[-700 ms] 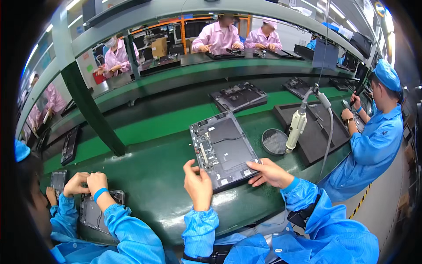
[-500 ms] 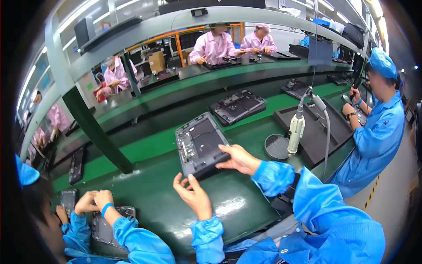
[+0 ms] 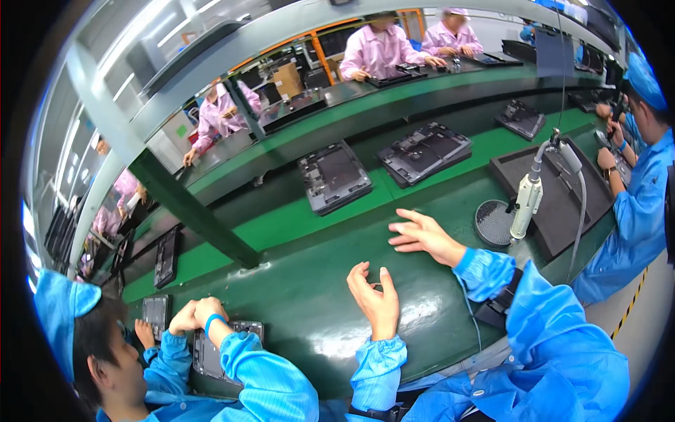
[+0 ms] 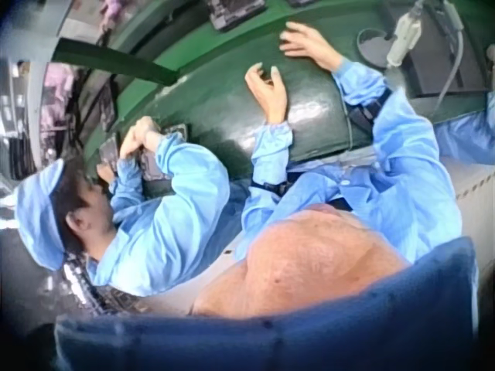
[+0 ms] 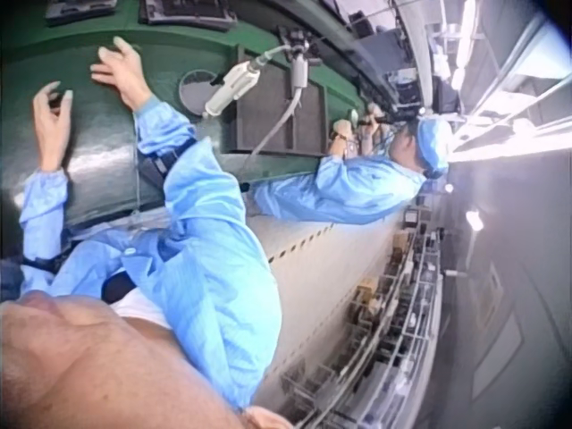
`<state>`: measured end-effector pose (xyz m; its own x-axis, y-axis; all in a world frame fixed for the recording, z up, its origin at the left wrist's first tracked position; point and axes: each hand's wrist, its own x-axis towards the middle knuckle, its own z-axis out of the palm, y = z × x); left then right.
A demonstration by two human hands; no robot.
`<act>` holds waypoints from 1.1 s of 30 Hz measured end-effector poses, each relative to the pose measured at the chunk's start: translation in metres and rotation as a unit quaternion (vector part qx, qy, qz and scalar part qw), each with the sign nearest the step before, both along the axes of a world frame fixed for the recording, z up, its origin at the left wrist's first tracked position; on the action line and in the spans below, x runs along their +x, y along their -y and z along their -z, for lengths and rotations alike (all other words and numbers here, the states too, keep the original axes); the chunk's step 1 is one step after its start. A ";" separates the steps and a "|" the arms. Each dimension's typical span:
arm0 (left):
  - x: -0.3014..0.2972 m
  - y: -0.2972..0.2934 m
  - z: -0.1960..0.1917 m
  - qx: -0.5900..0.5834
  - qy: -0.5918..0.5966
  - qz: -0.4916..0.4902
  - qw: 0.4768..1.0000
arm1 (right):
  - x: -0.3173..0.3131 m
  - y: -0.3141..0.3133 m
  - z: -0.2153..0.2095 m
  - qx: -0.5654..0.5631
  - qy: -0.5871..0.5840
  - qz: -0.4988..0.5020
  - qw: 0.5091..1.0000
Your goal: The person assembles an electronic tablet by placing a circuit board, a battery, and a ribbon cable into a tablet case, then securing them with screws. The assembly is performed using a powered screwdriver and tweezers.
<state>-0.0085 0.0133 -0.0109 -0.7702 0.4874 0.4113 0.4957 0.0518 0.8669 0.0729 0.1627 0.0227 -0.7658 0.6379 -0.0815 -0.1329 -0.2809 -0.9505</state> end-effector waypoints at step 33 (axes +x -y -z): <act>-0.086 -0.257 -0.028 -0.282 0.297 0.071 0.909 | 0.070 -0.004 0.025 0.278 -0.006 0.251 0.927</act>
